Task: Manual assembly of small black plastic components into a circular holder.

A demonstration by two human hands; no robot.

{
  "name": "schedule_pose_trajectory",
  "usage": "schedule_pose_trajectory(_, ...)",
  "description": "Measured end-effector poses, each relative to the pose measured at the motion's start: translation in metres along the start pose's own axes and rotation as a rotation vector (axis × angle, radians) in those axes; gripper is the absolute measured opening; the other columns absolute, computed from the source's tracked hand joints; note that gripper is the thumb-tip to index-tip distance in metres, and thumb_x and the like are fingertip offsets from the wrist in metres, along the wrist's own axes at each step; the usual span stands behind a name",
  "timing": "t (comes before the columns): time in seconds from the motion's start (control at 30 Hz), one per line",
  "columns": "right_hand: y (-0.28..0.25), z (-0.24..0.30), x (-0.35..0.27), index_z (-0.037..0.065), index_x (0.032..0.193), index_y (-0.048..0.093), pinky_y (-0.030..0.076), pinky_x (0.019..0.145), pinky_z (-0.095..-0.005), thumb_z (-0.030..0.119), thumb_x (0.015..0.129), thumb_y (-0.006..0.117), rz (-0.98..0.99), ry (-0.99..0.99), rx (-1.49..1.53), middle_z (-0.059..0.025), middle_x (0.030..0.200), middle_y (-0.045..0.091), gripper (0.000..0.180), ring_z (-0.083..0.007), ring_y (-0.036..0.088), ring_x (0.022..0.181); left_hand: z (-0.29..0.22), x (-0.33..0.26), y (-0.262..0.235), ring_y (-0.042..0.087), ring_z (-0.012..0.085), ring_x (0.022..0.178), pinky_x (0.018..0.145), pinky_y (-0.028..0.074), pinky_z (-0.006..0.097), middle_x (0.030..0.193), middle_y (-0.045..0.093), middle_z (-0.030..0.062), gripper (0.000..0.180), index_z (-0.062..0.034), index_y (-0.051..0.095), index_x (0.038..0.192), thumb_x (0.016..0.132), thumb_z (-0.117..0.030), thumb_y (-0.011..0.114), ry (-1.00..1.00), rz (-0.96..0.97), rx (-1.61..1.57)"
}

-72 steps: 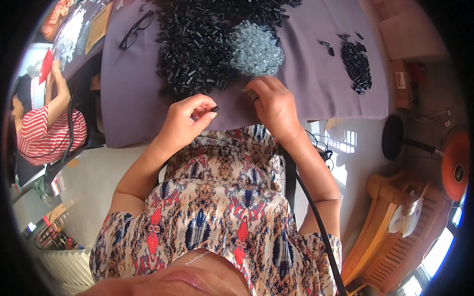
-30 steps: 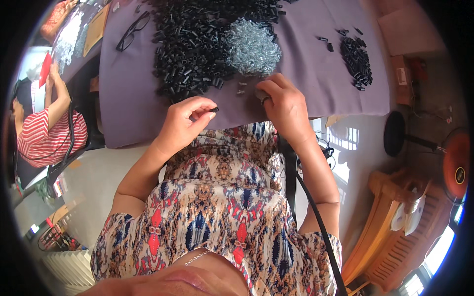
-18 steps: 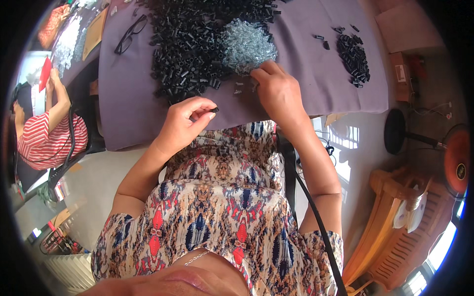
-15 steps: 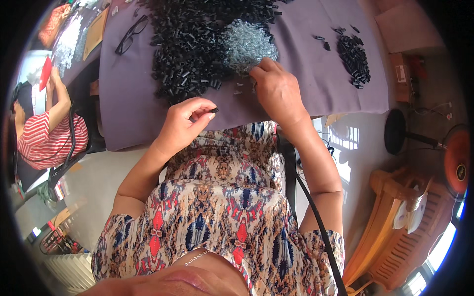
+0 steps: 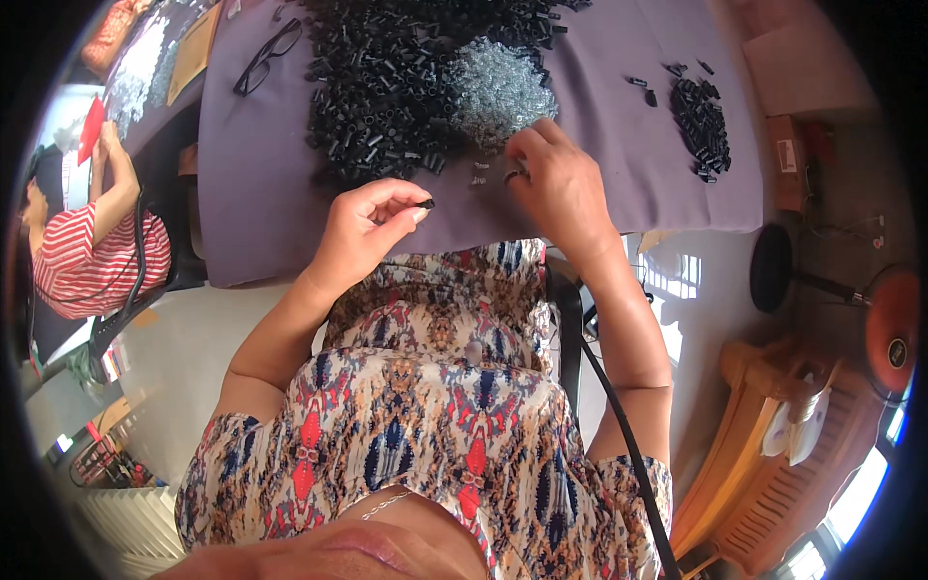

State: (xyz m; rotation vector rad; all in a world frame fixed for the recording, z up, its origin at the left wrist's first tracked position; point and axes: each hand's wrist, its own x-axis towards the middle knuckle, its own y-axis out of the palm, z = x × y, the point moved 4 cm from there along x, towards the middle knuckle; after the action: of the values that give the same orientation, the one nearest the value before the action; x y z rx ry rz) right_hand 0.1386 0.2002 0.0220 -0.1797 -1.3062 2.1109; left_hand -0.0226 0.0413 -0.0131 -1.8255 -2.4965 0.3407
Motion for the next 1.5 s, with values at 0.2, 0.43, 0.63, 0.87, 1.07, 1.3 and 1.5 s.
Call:
schedule_pose_trajectory(0.2,-0.001,0.048,-0.004,0.005,0.088,0.059,0.051,0.067,-0.0412,0.000,0.068,0.067,0.026,-0.185,0.228,-0.0107,0.087,0.057,0.022,-0.0320,0.062,0.079,-0.017,0.005,0.006,0.060,0.0037,0.078,0.071,0.049,0.019,0.091,0.069,0.0009,0.017,0.0009,0.068,0.105,0.089,0.000,0.066,-0.029,-0.008,-0.116)
schedule_pose_trajectory(0.43,0.007,0.050,-0.007,0.004,0.090,0.056,0.051,0.064,-0.0419,0.000,0.067,0.068,0.078,-0.222,0.237,-0.0103,0.084,0.056,0.026,-0.0333,0.061,0.073,-0.011,0.003,0.009,0.060,0.0032,0.079,0.071,0.049,0.020,0.092,0.070,0.0012,0.018,0.0007,0.068,0.106,0.089,0.001,0.065,-0.008,-0.013,-0.055)
schedule_pose_trajectory(0.63,0.013,0.050,-0.009,0.004,0.089,0.056,0.051,0.062,-0.0422,0.001,0.069,0.067,0.118,-0.222,0.169,-0.0113,0.083,0.057,0.024,-0.0345,0.061,0.070,-0.011,0.004,0.009,0.060,0.0034,0.079,0.072,0.050,0.020,0.093,0.070,0.0013,0.020,0.0001,0.068,0.109,0.089,0.001,0.065,0.000,0.006,-0.034)
schedule_pose_trajectory(0.87,0.015,0.049,-0.007,0.004,0.091,0.057,0.051,0.062,-0.0426,0.000,0.068,0.067,0.126,-0.189,0.244,-0.0119,0.086,0.059,0.025,-0.0353,0.062,0.072,-0.007,0.002,0.011,0.061,0.0044,0.081,0.073,0.050,0.021,0.097,0.069,0.0018,0.024,-0.0002,0.066,0.114,0.090,0.001,0.064,-0.039,0.054,-0.044)
schedule_pose_trajectory(1.07,0.006,0.047,-0.007,0.004,0.091,0.056,0.050,0.064,-0.0438,0.000,0.068,0.067,0.135,-0.135,0.334,-0.0121,0.088,0.058,0.026,-0.0368,0.062,0.077,-0.006,0.002,0.006,0.062,0.0067,0.082,0.075,0.051,0.022,0.096,0.069,0.0023,0.022,0.0002,0.066,0.112,0.090,0.001,0.064,-0.076,-0.005,-0.233)
schedule_pose_trajectory(1.3,0.003,0.043,-0.015,0.004,0.093,0.058,0.050,0.067,-0.0410,-0.005,0.063,0.068,0.064,-0.117,0.439,-0.0120,0.088,0.059,0.033,-0.0337,0.063,0.078,-0.026,-0.003,0.004,0.064,0.0110,0.085,0.077,0.052,0.025,0.096,0.069,0.0060,0.022,0.0014,0.067,0.106,0.084,0.005,0.070,0.283,-0.069,0.050)
schedule_pose_trajectory(1.5,-0.004,0.048,-0.017,0.004,0.094,0.057,0.051,0.066,-0.0406,-0.004,0.061,0.070,0.036,-0.171,0.408,-0.0115,0.089,0.059,0.035,-0.0332,0.063,0.079,-0.031,-0.003,0.007,0.065,0.0133,0.084,0.076,0.052,0.025,0.095,0.069,0.0084,0.020,0.0020,0.068,0.101,0.081,0.007,0.071,0.330,-0.069,0.075)
